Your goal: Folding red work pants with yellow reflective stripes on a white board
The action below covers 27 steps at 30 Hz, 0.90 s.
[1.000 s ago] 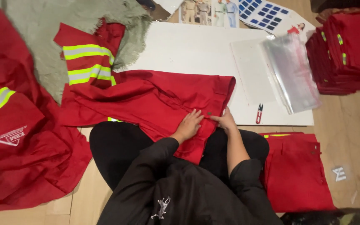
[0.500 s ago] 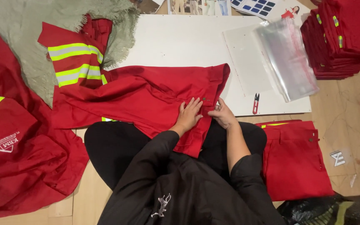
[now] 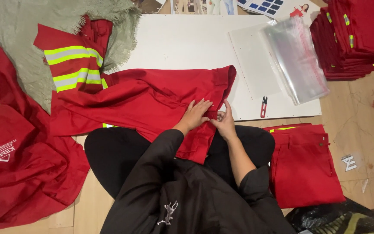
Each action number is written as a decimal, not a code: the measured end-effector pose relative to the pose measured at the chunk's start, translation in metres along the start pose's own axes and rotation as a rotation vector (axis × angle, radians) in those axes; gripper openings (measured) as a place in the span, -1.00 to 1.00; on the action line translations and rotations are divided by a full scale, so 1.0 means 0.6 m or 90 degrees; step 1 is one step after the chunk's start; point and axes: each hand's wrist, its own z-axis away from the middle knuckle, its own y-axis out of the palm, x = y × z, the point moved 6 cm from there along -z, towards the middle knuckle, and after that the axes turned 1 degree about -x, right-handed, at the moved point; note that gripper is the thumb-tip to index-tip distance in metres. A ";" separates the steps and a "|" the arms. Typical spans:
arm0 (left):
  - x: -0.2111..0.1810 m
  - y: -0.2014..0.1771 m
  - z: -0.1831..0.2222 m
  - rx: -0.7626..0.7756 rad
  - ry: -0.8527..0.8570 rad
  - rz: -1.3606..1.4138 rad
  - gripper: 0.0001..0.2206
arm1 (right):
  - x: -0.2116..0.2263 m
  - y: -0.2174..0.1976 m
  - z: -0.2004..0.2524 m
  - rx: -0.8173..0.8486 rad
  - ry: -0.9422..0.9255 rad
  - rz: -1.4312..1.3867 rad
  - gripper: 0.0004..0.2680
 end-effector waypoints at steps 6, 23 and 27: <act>-0.006 -0.016 0.004 0.004 0.018 -0.011 -0.26 | 0.083 0.034 0.039 -0.019 -0.130 0.272 -0.21; -0.051 -0.064 -0.012 -0.194 0.217 -0.207 -0.76 | 0.176 0.039 0.046 -0.127 -0.462 0.671 -0.63; -0.071 -0.147 0.005 -0.280 0.251 -0.097 -0.50 | 0.210 0.003 0.036 -0.108 -0.471 0.533 -0.87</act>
